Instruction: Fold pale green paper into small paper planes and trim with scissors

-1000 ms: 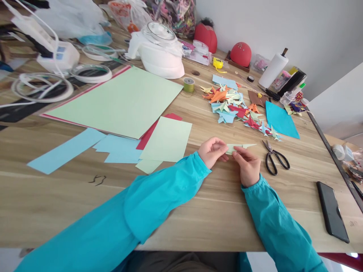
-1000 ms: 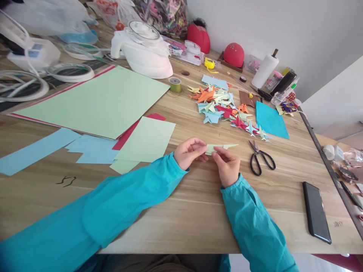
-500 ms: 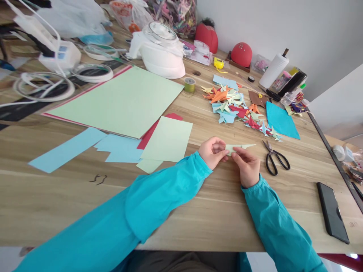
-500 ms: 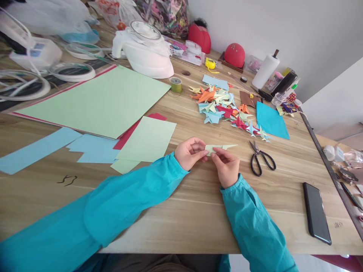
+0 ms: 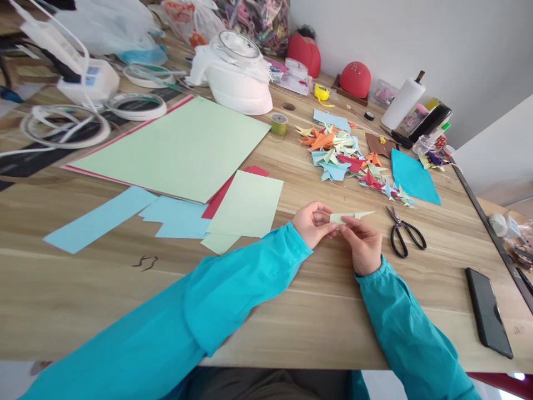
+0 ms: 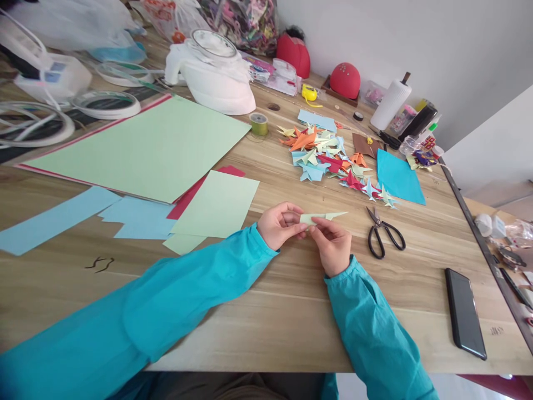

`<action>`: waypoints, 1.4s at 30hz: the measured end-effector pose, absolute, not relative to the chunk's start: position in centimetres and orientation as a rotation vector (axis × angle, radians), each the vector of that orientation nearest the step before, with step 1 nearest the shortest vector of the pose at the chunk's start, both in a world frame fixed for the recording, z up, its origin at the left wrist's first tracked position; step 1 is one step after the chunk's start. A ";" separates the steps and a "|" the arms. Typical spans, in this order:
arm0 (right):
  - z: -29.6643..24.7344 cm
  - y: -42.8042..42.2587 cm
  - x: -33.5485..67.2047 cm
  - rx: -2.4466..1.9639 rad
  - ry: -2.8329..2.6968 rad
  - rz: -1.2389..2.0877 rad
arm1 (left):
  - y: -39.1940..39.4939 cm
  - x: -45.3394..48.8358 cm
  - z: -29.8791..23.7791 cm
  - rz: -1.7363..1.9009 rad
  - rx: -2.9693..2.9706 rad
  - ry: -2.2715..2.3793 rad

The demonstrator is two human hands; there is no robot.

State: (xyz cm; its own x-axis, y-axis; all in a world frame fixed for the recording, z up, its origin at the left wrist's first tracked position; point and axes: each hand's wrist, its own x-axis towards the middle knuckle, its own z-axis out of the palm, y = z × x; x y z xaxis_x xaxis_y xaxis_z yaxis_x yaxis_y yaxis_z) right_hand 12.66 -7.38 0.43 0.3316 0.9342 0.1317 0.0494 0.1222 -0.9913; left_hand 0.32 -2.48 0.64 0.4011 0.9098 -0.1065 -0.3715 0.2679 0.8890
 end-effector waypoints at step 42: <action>-0.7 -6.8 13.6 -1.145 -0.940 0.971 | -2.5 0.3 0.7 0.947 0.917 0.679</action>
State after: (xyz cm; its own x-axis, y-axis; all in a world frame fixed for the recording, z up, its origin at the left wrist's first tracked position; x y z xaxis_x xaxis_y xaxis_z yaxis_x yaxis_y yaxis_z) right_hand 13.57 -6.84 -0.70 0.3023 0.9484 0.0952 -0.1260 0.1387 -0.9823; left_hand 0.30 -2.50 0.71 0.4368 0.8944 -0.0960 -0.3777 0.2792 0.8828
